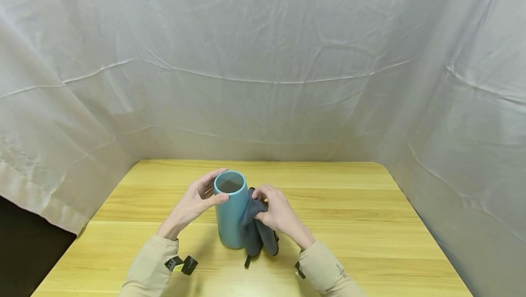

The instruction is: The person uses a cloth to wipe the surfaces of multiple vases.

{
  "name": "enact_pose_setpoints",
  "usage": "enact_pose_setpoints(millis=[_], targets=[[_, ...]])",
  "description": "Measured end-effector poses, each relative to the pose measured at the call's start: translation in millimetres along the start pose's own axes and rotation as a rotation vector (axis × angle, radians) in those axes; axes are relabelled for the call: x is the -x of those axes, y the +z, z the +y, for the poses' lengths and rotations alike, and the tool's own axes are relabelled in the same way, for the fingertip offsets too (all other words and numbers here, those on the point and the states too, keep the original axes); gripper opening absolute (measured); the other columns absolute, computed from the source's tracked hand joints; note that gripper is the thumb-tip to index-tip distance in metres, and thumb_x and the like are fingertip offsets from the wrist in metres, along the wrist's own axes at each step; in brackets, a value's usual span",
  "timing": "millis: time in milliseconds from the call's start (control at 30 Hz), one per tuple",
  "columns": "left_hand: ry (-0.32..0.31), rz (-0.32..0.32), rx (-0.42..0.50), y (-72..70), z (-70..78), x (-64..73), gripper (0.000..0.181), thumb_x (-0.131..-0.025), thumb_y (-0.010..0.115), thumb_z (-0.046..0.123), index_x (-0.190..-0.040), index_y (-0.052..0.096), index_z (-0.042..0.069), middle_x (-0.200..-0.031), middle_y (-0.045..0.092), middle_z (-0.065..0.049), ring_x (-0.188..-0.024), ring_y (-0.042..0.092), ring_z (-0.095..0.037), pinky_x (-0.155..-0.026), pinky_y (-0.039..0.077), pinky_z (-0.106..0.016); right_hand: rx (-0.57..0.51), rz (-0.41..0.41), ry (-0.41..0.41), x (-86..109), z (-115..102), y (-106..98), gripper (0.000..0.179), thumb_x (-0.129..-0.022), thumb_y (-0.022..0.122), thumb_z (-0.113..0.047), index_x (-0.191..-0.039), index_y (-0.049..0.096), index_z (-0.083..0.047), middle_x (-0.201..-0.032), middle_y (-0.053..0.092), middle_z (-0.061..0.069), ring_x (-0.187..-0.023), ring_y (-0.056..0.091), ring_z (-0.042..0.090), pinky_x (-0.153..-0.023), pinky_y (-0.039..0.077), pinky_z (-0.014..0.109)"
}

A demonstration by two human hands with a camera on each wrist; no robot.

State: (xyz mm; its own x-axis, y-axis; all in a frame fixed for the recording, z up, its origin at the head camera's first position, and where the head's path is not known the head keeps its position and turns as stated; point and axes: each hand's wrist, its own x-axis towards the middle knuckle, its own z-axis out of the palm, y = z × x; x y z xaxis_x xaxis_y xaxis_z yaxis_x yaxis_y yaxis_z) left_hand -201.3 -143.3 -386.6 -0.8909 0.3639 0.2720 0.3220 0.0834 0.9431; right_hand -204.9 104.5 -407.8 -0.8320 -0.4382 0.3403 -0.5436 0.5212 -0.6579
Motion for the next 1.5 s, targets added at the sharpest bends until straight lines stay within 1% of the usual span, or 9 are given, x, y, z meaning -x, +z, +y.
enact_pose_setpoints(millis=[100,200,433,567,800,967,1200,1300,1500], targets=[[0.006,-0.001,-0.003,-0.1,-0.6,0.2,0.068,-0.091,0.076,0.02,-0.15,0.045,0.008,-0.15,0.051,-0.016,-0.147,0.041,-0.034,-0.126,0.027,-0.054,-0.026,0.023,-0.029,1.2,0,0,0.035,-0.076,0.074,0.014,-0.103,0.063,-0.005,-0.1,0.065,0.008,-0.093,0.064,0.022,-0.079,0.062,0.034],[0.007,0.001,-0.007,-0.4,-1.4,0.6,0.068,-0.09,0.077,0.02,-0.15,0.045,0.009,-0.15,0.051,-0.015,-0.147,0.041,-0.034,-0.126,0.028,-0.054,-0.068,0.073,-0.072,1.1,-4,0,0.034,-0.078,0.074,0.014,-0.105,0.063,-0.004,-0.101,0.065,0.01,-0.093,0.064,0.022,-0.081,0.062,0.035],[0.012,0.006,-0.002,-0.2,-1.8,0.3,0.067,-0.091,0.076,0.019,-0.149,0.045,0.008,-0.15,0.051,-0.016,-0.146,0.042,-0.033,-0.126,0.028,-0.053,-0.155,0.252,-0.206,-3.3,-16,-3,0.036,-0.079,0.077,0.011,-0.11,0.064,-0.003,-0.106,0.065,0.012,-0.098,0.063,0.019,-0.085,0.063,0.036],[0.015,0.009,-0.002,0.2,-1.4,-0.3,0.066,-0.091,0.076,0.019,-0.149,0.046,0.009,-0.149,0.052,-0.016,-0.146,0.042,-0.033,-0.126,0.028,-0.053,-0.163,0.281,-0.223,-4.3,-18,-3,0.037,-0.079,0.078,0.011,-0.11,0.065,-0.004,-0.106,0.065,0.011,-0.098,0.063,0.018,-0.085,0.063,0.036],[0.023,0.011,-0.008,0.2,-1.9,-0.6,0.066,-0.091,0.076,0.019,-0.149,0.046,0.008,-0.15,0.051,-0.016,-0.146,0.043,-0.034,-0.125,0.028,-0.053,-0.16,0.258,-0.193,-3.3,-18,-5,0.038,-0.078,0.078,0.012,-0.11,0.065,-0.003,-0.106,0.065,0.012,-0.098,0.063,0.022,-0.085,0.063,0.04],[0.019,0.009,-0.01,0.3,-1.5,-0.2,0.067,-0.09,0.076,0.019,-0.149,0.046,0.009,-0.149,0.052,-0.016,-0.146,0.043,-0.034,-0.125,0.029,-0.053,-0.116,0.211,-0.156,-1.9,-18,-6,0.039,-0.076,0.078,0.013,-0.108,0.064,-0.003,-0.104,0.064,0.012,-0.096,0.063,0.023,-0.086,0.063,0.041],[0.014,0.004,-0.005,0.1,-1.7,0.3,0.068,-0.09,0.076,0.02,-0.15,0.045,0.009,-0.15,0.051,-0.016,-0.147,0.041,-0.034,-0.126,0.028,-0.053,0.036,0.048,-0.069,-0.1,-12,-5,0.039,-0.073,0.079,0.014,-0.102,0.062,-0.004,-0.098,0.063,0.009,-0.092,0.064,0.023,-0.08,0.064,0.039],[0.011,0.0,-0.007,0.0,-1.9,0.4,0.068,-0.091,0.076,0.02,-0.15,0.044,0.009,-0.151,0.05,-0.016,-0.148,0.04,-0.033,-0.126,0.027,-0.053,0.067,-0.006,-0.035,0.6,-9,-5,0.038,-0.073,0.079,0.012,-0.102,0.061,-0.006,-0.097,0.063,0.007,-0.091,0.063,0.022,-0.078,0.064,0.039],[-0.006,0.007,-0.042,2.4,0.4,0.8,0.07,-0.092,0.074,0.02,-0.153,0.04,0.01,-0.156,0.044,-0.015,-0.15,0.037,-0.033,-0.126,0.027,-0.053,0.054,-0.001,-0.03,1.2,-5,-3,0.037,-0.074,0.078,0.011,-0.103,0.062,-0.006,-0.097,0.064,0.007,-0.09,0.063,0.02,-0.076,0.062,0.031]])
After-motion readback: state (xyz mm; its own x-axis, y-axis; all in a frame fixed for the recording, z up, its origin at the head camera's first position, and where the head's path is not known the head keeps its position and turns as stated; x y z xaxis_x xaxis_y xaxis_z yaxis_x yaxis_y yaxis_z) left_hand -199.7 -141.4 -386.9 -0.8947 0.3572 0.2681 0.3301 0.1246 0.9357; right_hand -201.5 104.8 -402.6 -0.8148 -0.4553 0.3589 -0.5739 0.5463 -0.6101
